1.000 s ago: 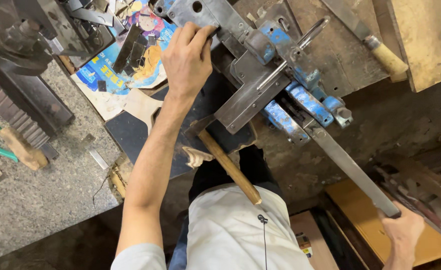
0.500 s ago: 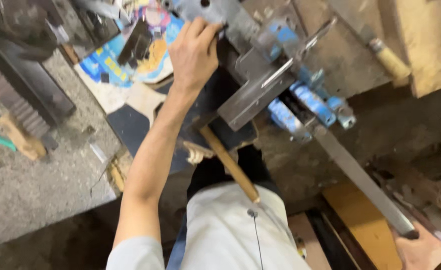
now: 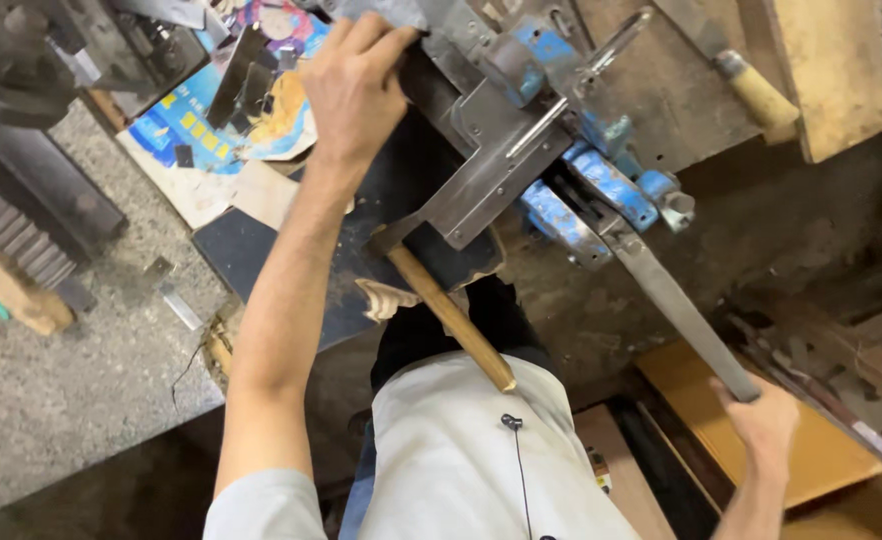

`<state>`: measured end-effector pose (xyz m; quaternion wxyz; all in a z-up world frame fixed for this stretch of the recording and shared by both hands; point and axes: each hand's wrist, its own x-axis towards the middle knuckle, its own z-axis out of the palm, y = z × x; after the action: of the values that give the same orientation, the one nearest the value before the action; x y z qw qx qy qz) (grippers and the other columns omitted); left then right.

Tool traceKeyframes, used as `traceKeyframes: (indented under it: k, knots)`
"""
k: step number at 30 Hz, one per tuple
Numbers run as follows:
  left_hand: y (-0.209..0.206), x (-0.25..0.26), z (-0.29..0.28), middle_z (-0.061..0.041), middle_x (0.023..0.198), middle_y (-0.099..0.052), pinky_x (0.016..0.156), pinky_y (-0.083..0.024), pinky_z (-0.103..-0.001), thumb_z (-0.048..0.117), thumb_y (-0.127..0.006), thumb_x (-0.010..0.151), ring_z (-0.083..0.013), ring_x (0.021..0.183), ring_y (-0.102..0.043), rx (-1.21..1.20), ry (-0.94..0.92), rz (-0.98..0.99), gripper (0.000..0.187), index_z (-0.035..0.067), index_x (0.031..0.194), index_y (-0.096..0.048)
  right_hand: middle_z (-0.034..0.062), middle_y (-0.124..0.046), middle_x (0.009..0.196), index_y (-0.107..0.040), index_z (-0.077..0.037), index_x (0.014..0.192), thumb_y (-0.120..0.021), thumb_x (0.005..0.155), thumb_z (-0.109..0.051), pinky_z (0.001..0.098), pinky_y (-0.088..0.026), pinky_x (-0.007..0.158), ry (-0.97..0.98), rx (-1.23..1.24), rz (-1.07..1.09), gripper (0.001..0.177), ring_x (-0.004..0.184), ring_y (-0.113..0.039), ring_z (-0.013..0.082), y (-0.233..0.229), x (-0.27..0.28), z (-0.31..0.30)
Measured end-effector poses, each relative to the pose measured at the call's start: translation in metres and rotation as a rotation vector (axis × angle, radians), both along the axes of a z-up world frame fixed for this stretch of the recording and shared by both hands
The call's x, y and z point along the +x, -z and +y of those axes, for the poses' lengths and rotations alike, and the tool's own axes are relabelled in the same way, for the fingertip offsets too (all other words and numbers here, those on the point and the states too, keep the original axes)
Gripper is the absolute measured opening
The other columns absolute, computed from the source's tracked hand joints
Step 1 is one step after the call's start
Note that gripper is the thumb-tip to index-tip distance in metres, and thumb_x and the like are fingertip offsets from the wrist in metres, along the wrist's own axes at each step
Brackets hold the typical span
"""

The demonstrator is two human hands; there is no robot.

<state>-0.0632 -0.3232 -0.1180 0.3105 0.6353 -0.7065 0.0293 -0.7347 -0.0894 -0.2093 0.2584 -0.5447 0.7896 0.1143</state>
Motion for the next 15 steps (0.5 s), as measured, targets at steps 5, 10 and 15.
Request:
traceKeyframes:
  k: [5, 10, 15]
  knots:
    - [0.000, 0.013, -0.006, -0.003, 0.092, -0.068, 0.070, -0.051, -0.039, -0.002, -0.072, 0.074, -0.0273, 0.089, -0.065, -0.048, 0.068, -0.051, 0.030, 0.012, 0.099, -0.079, 0.0145, -0.077, 0.089, -0.079, -0.012, 0.116, -0.082, 0.090, -0.041, 0.0366, -0.053, 0.074, -0.123, -0.179, -0.044, 0.038, 0.075, -0.071, 0.0252, -0.031, -0.026, -0.012]
    - [0.002, 0.019, -0.011, -0.002, 0.097, -0.071, 0.075, -0.052, -0.040, -0.004, -0.070, 0.072, -0.0264, 0.094, -0.066, -0.074, 0.135, -0.012, 0.034, 0.012, 0.101, -0.078, 0.0192, -0.073, 0.072, -0.079, -0.007, 0.112, -0.085, 0.088, -0.041, 0.0422, -0.052, 0.063, 0.083, 0.075, -0.026, 0.042, 0.067, -0.068, 0.0305, -0.012, 0.000, -0.004]
    - [-0.028, 0.021, -0.004, -0.003, 0.095, -0.070, 0.077, -0.051, -0.041, -0.003, -0.072, 0.075, -0.0266, 0.091, -0.066, -0.112, 0.215, -0.055, 0.031, 0.011, 0.102, -0.078, 0.0169, -0.071, 0.073, -0.080, -0.005, 0.109, -0.084, 0.089, -0.042, 0.0403, -0.051, 0.067, -0.077, -0.106, -0.019, 0.042, 0.060, -0.066, 0.0255, -0.056, 0.014, -0.006]
